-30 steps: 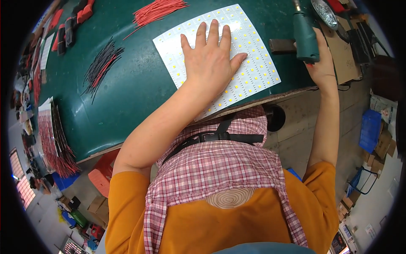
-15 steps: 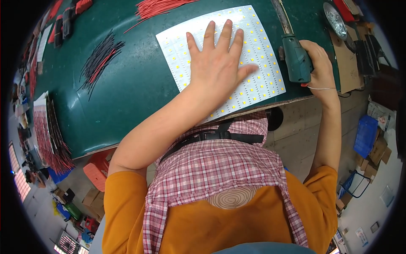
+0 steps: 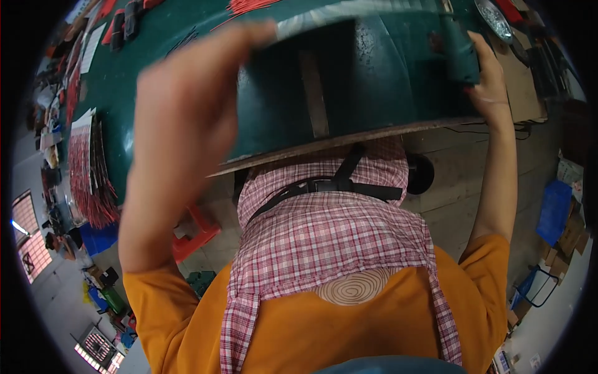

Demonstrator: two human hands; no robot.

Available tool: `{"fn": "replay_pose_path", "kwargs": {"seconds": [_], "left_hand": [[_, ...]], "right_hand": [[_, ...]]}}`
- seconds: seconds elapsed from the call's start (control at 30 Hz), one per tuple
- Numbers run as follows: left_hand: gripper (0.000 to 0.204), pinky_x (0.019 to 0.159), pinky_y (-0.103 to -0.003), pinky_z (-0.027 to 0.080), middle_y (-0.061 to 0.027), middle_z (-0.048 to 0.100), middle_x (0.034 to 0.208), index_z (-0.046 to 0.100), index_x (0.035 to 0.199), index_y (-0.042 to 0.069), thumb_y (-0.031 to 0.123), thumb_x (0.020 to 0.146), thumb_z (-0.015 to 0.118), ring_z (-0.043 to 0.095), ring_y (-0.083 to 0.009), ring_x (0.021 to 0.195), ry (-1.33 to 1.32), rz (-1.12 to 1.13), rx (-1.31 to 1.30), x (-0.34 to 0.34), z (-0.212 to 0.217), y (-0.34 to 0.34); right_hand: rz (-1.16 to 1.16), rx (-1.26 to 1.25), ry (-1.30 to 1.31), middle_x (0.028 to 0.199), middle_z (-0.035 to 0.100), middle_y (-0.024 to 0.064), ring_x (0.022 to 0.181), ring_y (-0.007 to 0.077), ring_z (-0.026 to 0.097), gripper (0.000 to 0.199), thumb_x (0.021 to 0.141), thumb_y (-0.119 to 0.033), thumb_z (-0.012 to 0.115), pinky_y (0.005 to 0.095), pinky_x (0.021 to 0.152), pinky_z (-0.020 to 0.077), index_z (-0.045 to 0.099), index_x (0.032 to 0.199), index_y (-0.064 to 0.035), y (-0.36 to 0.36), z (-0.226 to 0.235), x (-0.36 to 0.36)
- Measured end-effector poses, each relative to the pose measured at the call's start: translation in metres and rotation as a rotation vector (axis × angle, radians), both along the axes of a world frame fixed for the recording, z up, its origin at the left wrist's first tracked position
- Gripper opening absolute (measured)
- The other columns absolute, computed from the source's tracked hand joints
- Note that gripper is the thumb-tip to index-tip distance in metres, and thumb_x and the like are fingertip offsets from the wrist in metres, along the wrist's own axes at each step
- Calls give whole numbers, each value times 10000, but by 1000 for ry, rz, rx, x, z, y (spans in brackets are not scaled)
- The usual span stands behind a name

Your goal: Soldering red and black wires to an LED panel at a factory workstation.

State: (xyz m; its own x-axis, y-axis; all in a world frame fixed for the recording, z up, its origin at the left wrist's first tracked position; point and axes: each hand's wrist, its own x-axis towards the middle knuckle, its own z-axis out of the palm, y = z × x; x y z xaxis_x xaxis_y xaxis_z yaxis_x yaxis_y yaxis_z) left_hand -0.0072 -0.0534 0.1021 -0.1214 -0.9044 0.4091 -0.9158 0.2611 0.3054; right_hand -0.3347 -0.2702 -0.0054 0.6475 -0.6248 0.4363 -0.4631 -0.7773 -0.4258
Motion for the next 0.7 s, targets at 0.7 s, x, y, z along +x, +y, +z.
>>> {"fn": "replay_pose_path", "kwargs": {"seconds": [0.7], "left_hand": [[295, 649, -310, 486, -111, 637, 785, 618, 1068, 11, -83, 802, 530, 616, -201, 697, -127, -77, 394, -24, 45, 34]], "right_hand": [[-9, 90, -99, 1134, 593, 140, 1020, 370, 561, 590, 698, 26, 686, 369, 854, 464, 493, 1233, -134, -3, -4, 9]]}}
